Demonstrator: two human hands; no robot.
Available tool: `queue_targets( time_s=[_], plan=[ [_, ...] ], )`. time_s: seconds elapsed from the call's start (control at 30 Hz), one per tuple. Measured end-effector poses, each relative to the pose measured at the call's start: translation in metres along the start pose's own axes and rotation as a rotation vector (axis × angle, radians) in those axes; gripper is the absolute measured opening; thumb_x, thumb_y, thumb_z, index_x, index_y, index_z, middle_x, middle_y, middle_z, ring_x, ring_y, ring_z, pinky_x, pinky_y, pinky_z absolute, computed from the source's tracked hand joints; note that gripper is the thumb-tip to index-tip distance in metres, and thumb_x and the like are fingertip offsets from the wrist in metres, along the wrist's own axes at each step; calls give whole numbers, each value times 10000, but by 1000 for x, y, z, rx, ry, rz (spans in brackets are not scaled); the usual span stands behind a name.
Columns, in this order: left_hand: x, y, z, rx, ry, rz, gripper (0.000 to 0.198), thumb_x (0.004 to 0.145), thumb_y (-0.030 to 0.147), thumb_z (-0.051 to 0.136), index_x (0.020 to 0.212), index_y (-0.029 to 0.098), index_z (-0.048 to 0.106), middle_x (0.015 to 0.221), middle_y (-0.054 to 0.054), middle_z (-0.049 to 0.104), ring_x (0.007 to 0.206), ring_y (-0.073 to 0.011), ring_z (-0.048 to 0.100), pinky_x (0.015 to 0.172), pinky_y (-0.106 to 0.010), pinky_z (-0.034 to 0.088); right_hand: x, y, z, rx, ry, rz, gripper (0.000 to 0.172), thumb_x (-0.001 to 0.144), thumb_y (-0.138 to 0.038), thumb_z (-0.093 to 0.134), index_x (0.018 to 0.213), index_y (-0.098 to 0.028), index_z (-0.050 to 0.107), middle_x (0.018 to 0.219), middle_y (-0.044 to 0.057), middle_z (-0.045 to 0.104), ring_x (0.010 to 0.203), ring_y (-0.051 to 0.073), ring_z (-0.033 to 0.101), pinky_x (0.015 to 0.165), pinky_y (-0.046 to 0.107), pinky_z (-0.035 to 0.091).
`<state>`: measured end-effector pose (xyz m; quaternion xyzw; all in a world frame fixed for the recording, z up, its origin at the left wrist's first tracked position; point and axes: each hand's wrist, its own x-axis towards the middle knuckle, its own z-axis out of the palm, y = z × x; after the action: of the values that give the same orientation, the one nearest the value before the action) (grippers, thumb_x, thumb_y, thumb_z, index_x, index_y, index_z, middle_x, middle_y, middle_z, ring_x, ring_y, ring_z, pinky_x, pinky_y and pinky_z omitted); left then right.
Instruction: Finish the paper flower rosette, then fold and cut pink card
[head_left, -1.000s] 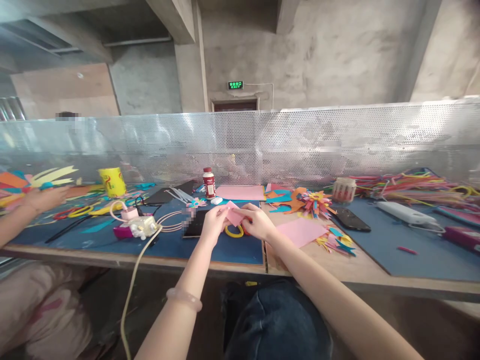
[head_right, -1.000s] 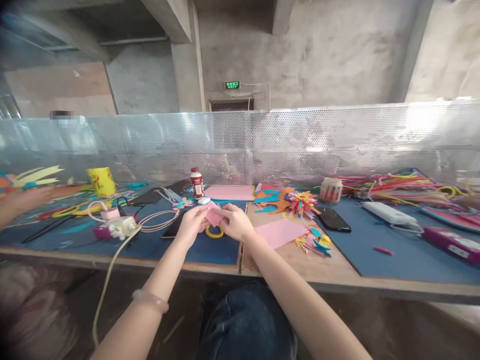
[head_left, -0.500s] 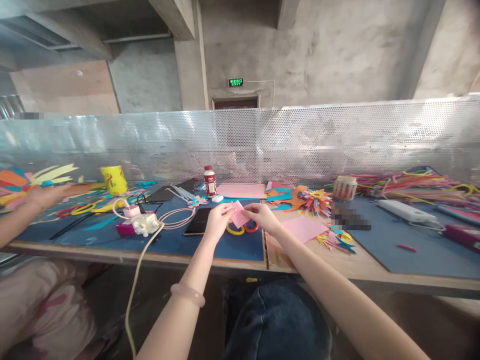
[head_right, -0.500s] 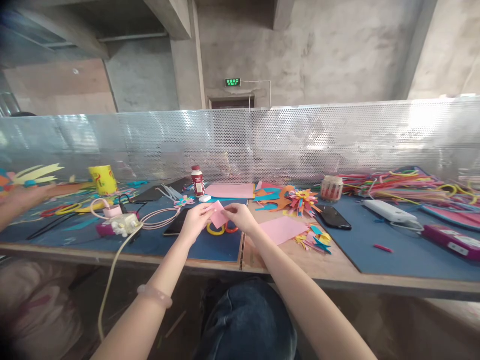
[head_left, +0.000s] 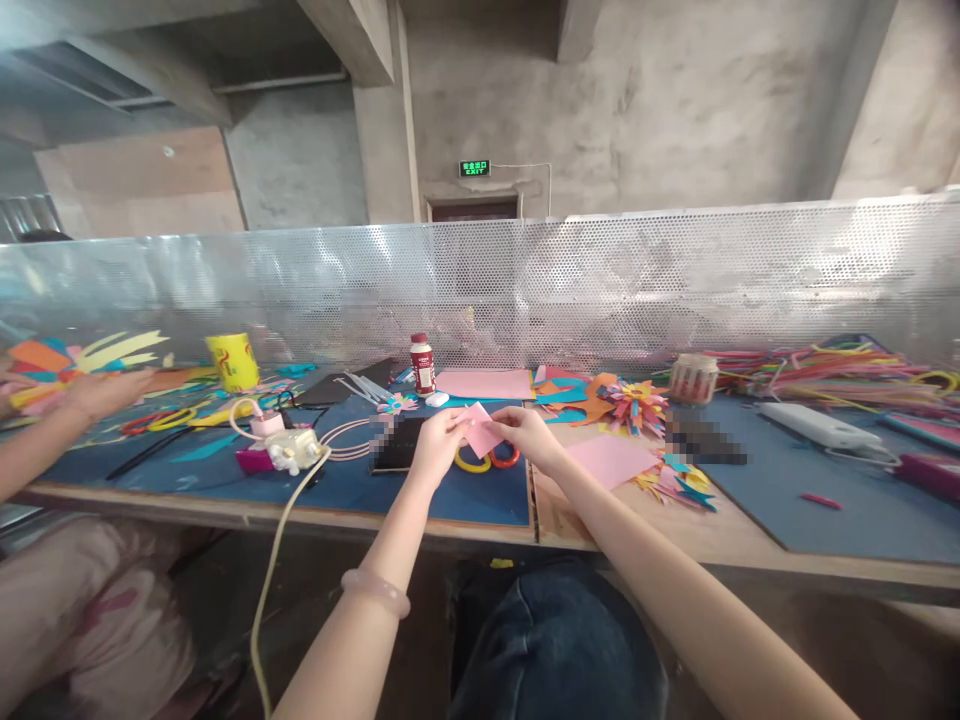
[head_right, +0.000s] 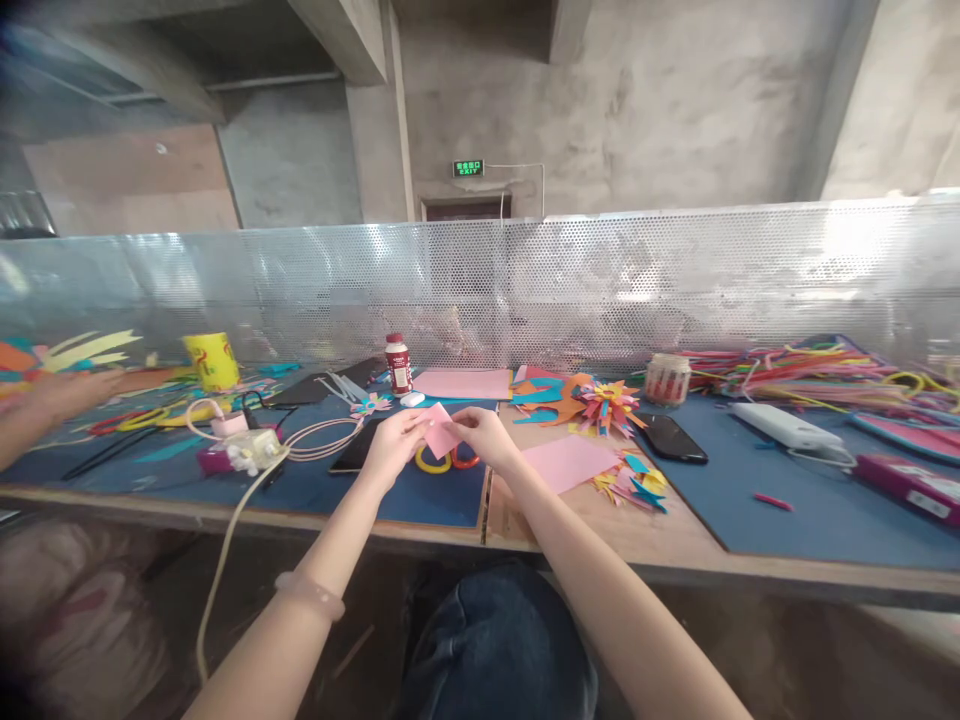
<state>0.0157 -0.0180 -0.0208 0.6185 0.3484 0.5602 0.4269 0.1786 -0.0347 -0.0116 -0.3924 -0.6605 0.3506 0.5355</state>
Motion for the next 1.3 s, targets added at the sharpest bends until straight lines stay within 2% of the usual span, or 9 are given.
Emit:
queue_targets(
  time_s=[0.2,0.37,0.5,0.7,0.87,0.97,1.3],
  plan=[
    [-5,7,3,29,25,-8,309,721,268,640,983,105,616,889,-93,695,819,-216,664,712,-311,552,1,4,-1,22,-8,-9,332,632,-450,685,752,-148,616,706,16,625,663,140,562,621,254,421],
    [-6,10,3,32,13,-20,404,730,267,649,1088,96,575,963,-123,686,825,-217,667,714,-314,551,3,5,1,10,4,-30,326,661,-454,675,766,-152,615,723,16,624,673,139,556,606,239,414],
    [-5,8,4,26,-27,-44,496,726,250,659,1174,89,518,914,-131,692,785,-217,676,710,-338,552,5,5,4,32,40,-88,319,696,-451,651,818,-157,628,770,28,642,708,148,566,627,244,423],
    [-2,2,5,17,-109,-72,631,710,246,685,1273,93,446,890,-128,701,829,-239,671,727,-365,553,6,3,0,106,61,-59,280,662,-425,672,642,-148,639,613,1,580,610,125,502,578,239,381],
    [-3,2,4,33,-109,-78,566,722,239,674,1236,86,493,884,-133,705,841,-240,669,726,-348,553,6,4,-2,98,27,-18,341,649,-475,654,663,-134,649,576,-11,551,557,105,457,544,236,352],
    [-4,4,5,36,-97,-99,529,717,215,674,1203,75,519,875,-136,705,817,-231,671,710,-334,554,5,4,-2,53,28,-2,371,631,-490,655,688,-123,661,599,3,577,568,113,473,555,244,366],
    [-1,-2,2,109,-85,-80,473,705,247,687,1133,81,574,871,-144,702,790,-233,672,683,-331,551,4,8,-2,-155,50,-47,301,652,-433,636,664,-133,642,637,23,608,631,145,524,614,263,398]
  ],
)
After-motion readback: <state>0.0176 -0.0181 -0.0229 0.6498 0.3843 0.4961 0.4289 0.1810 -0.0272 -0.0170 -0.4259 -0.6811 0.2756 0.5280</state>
